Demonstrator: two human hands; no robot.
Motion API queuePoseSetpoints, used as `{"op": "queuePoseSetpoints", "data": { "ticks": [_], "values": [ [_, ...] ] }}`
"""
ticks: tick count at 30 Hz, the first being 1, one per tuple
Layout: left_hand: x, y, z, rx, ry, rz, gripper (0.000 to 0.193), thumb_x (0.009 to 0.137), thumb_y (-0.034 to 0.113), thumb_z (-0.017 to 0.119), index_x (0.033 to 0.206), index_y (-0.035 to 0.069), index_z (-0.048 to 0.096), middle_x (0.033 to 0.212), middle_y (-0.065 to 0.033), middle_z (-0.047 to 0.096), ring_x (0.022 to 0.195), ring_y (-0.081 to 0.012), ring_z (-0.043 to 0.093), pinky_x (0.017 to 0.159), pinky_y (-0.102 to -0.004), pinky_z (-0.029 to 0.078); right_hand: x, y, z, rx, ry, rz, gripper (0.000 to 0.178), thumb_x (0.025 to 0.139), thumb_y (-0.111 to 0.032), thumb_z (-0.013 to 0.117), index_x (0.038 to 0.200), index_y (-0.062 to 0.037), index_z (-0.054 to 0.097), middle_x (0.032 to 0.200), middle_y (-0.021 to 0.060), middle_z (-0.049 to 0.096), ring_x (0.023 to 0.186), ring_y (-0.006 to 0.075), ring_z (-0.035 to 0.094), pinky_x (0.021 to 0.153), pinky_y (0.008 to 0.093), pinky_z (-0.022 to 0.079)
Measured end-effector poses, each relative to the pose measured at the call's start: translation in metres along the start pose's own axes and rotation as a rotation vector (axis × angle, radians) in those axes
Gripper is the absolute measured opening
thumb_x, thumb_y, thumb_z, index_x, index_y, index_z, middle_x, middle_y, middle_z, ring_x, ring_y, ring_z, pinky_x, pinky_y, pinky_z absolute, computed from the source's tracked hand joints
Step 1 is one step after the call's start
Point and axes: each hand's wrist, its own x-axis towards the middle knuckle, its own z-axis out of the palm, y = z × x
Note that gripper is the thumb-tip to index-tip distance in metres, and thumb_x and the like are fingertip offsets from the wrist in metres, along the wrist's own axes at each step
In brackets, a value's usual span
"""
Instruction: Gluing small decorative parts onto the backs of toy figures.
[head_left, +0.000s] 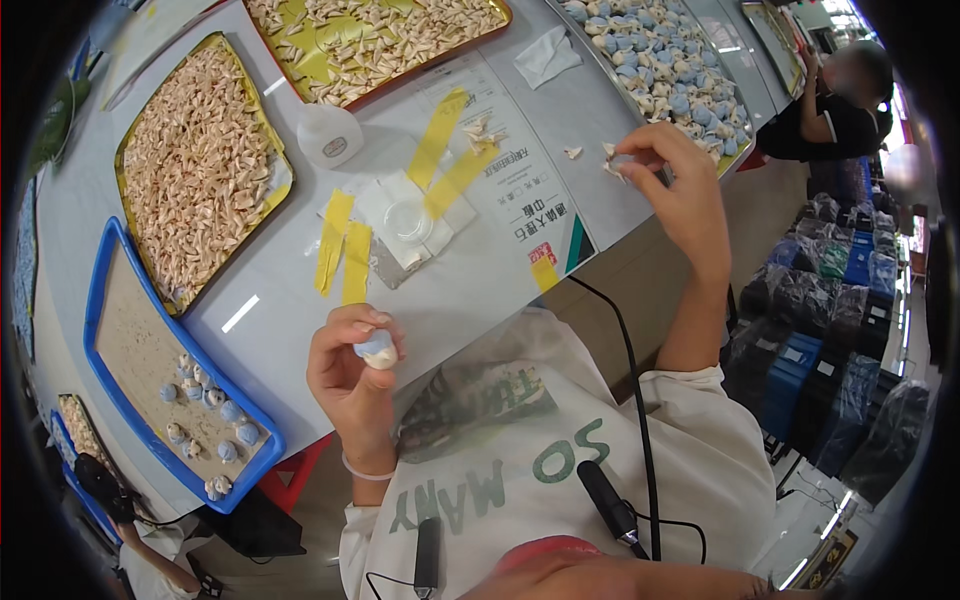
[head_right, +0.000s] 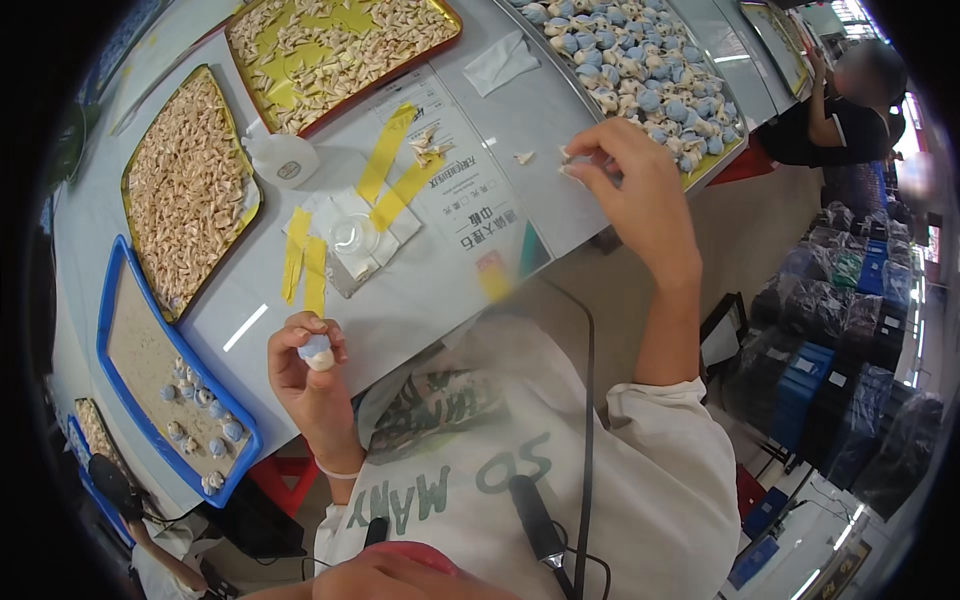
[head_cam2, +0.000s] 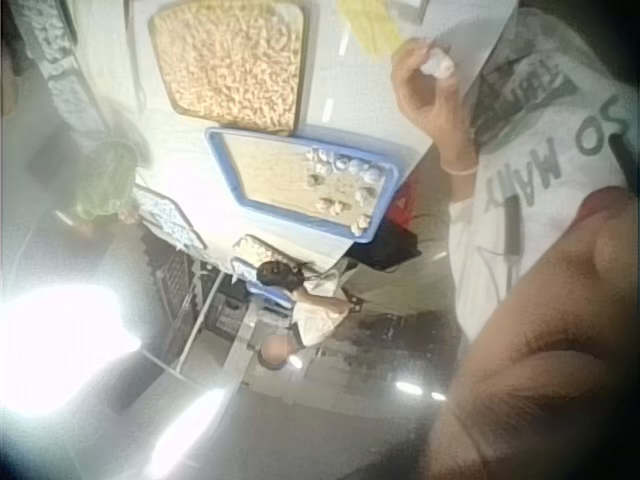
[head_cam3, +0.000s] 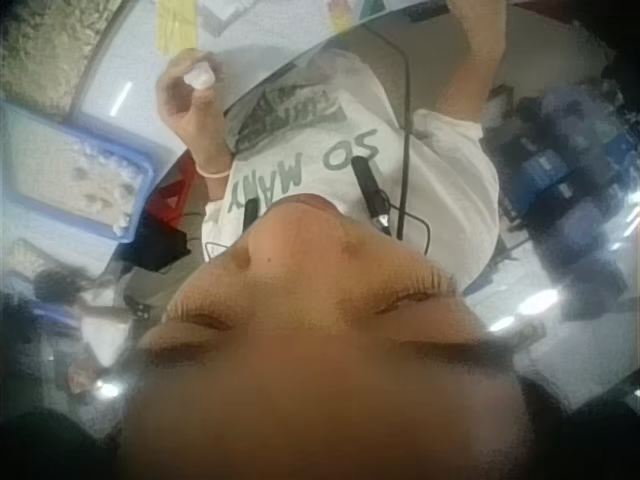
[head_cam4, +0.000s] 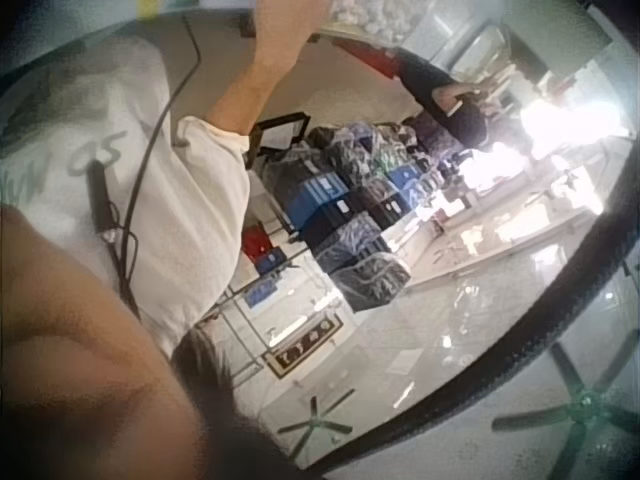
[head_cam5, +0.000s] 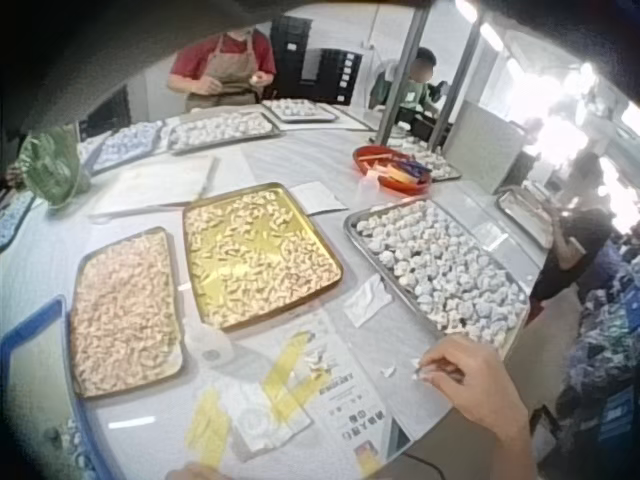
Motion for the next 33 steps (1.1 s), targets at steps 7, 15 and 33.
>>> {"op": "queuePoseSetpoints", "data": {
  "ticks": [7,15,33],
  "values": [
    [-0.005,-0.001,0.002,0.088,-0.003,0.001,0.036,0.074,0.029,0.068,0.094,0.004,0.052,0.095,-0.0098,0.047,0.077,-0.0206,0.055,0.058,-0.0258,0.045,0.007,0.008,0.022,-0.326,0.029,-0.022,0.007,0.074,-0.007,0.056,0.080,-0.0034,0.057,0.077,0.0095,0.056,0.073,0.0255,0.055,0.065,0.0339,0.044],
    [0.000,0.000,0.001,0.055,-0.014,-0.022,0.036,0.075,0.030,0.067,0.095,0.003,0.051,0.095,-0.0101,0.046,0.074,-0.0186,0.053,0.058,-0.0263,0.045,0.011,0.005,0.018,-0.265,-0.033,-0.086,0.006,0.075,-0.006,0.054,0.079,-0.0010,0.054,0.075,0.0106,0.055,0.072,0.0273,0.053,0.065,0.0332,0.043],
    [-0.003,0.002,0.002,0.055,-0.022,-0.067,0.035,0.074,0.029,0.069,0.091,0.004,0.051,0.094,-0.0083,0.044,0.070,-0.0166,0.053,0.056,-0.0249,0.044,0.007,0.009,0.026,-0.287,0.017,-0.040,0.005,0.074,-0.006,0.055,0.077,-0.0033,0.057,0.074,0.0100,0.058,0.065,0.0280,0.055,0.060,0.0349,0.043]
  ]
}}
